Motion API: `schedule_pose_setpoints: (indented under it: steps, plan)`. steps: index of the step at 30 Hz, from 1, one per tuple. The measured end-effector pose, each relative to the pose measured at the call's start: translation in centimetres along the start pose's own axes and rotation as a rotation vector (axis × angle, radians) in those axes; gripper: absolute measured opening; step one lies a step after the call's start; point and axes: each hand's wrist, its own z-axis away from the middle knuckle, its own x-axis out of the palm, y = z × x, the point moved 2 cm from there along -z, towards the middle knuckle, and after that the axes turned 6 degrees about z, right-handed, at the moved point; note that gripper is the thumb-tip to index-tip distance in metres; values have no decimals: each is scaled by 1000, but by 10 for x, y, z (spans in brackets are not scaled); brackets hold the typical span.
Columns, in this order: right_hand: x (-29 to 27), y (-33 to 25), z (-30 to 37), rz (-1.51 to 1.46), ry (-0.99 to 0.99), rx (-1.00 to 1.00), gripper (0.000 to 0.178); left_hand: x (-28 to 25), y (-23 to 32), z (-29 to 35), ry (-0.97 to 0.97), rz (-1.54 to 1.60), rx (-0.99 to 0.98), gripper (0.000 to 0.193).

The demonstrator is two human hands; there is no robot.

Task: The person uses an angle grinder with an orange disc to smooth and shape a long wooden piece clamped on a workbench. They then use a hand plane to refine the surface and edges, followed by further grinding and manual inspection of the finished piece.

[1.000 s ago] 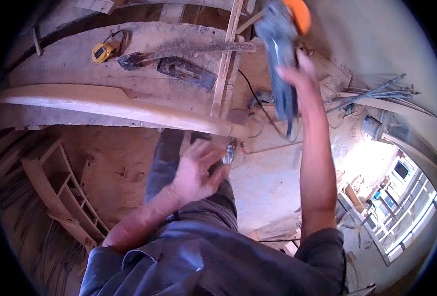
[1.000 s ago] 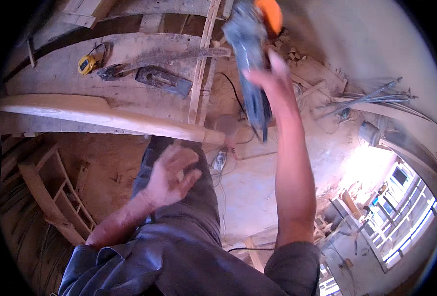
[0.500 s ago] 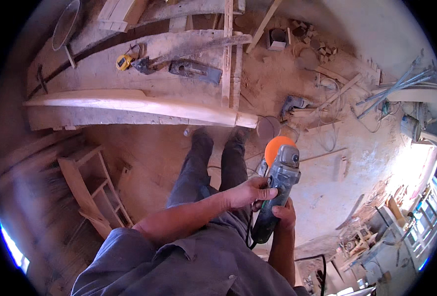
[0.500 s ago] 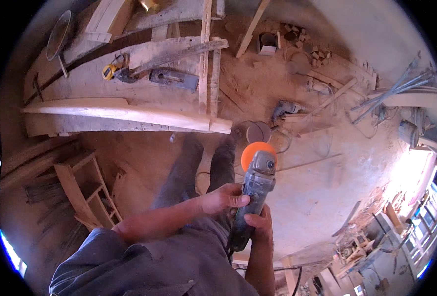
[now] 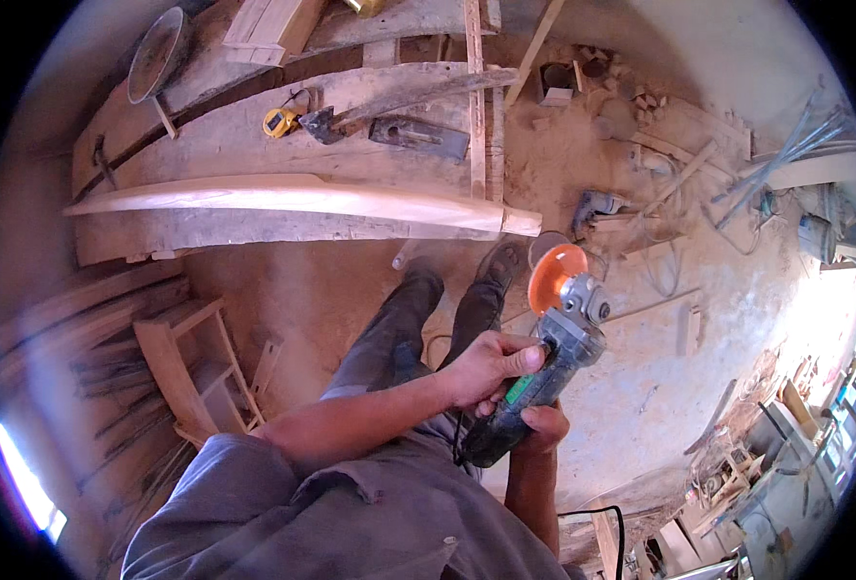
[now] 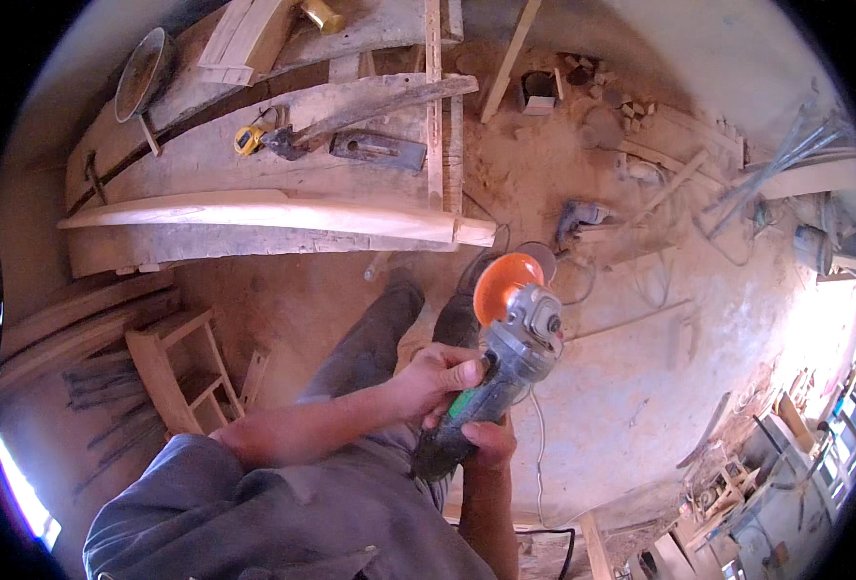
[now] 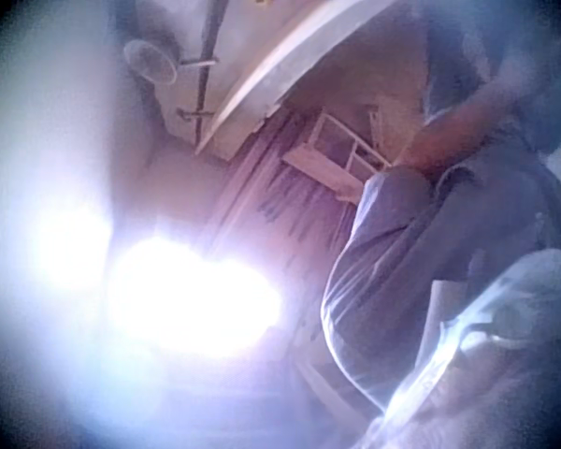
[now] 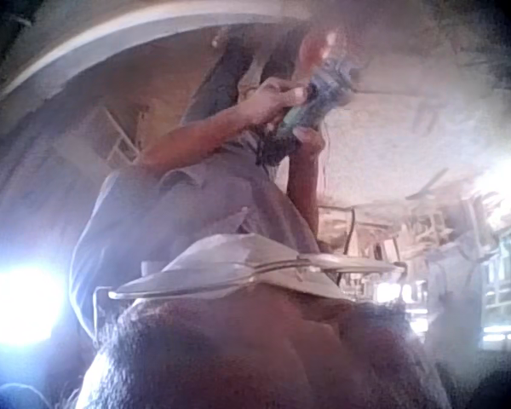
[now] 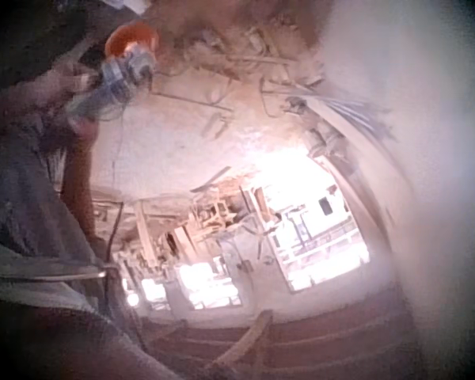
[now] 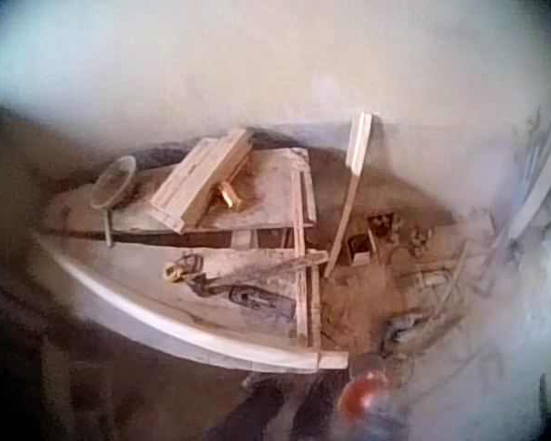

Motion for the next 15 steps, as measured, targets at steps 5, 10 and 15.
schedule_pose_setpoints:
  steps: [5, 10, 15]
  plan:
    - [27, 16, -10, 63, 12, 38, 57, -26, 8, 23, 88, -12, 30, 67]
    - [48, 30, -21, 304, 42, 60, 57, -54, 7, 37, 200, 43, 97, 80]
    - [75, 37, -34, 374, 36, 127, 51, -83, -2, 52, 179, 173, 82, 100]
